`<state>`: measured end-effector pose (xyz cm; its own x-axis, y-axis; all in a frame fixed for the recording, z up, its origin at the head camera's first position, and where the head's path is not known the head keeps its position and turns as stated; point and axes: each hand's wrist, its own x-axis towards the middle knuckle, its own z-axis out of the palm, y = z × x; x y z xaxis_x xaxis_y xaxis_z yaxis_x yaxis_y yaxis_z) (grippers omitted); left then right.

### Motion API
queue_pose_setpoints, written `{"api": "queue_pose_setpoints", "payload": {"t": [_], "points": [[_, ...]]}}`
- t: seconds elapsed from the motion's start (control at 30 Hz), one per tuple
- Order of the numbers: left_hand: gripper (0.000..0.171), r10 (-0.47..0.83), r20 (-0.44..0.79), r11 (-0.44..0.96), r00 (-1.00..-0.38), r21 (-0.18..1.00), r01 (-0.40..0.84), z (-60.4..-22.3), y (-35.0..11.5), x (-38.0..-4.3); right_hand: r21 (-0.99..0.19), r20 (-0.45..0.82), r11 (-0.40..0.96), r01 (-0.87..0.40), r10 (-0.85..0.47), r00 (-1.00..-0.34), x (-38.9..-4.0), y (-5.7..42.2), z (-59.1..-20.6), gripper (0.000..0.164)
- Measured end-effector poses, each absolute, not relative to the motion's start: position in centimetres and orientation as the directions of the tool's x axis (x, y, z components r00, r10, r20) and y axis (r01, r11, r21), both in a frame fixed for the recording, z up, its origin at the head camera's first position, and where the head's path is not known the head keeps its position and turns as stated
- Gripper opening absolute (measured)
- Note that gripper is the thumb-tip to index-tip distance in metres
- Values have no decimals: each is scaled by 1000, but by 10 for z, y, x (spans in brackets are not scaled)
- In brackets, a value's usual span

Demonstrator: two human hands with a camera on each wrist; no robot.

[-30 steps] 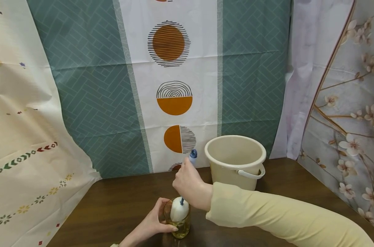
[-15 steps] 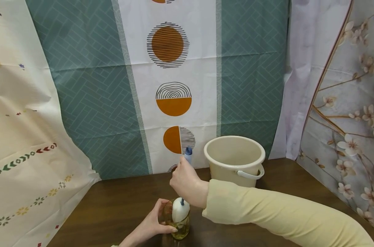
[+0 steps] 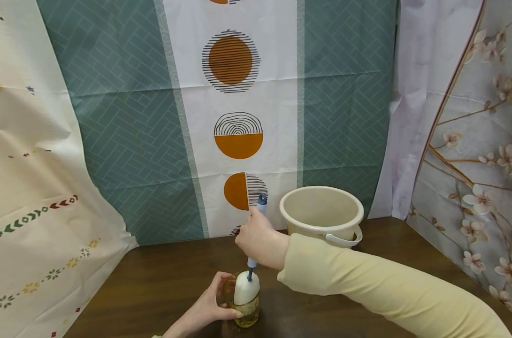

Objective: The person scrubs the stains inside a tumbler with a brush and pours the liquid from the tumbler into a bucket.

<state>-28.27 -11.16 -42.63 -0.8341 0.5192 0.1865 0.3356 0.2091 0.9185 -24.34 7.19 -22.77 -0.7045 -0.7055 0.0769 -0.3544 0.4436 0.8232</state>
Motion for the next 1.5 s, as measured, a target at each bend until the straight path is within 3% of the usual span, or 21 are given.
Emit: {"api": "queue_pose_setpoints", "payload": {"t": [0.47,1.1,1.5], "points": [[70,521,227,207,-823,902,379,-429,-111,-283,765,127,485,-424,-758,-639,-250,91,-229,10],[68,529,249,177,-811,902,393,-430,-111,-283,821,186,470,-325,-758,-625,-245,97,-239,13],[67,531,251,198,-809,892,406,-428,-112,-282,772,183,517,-369,-737,-651,-247,110,-243,11]]}}
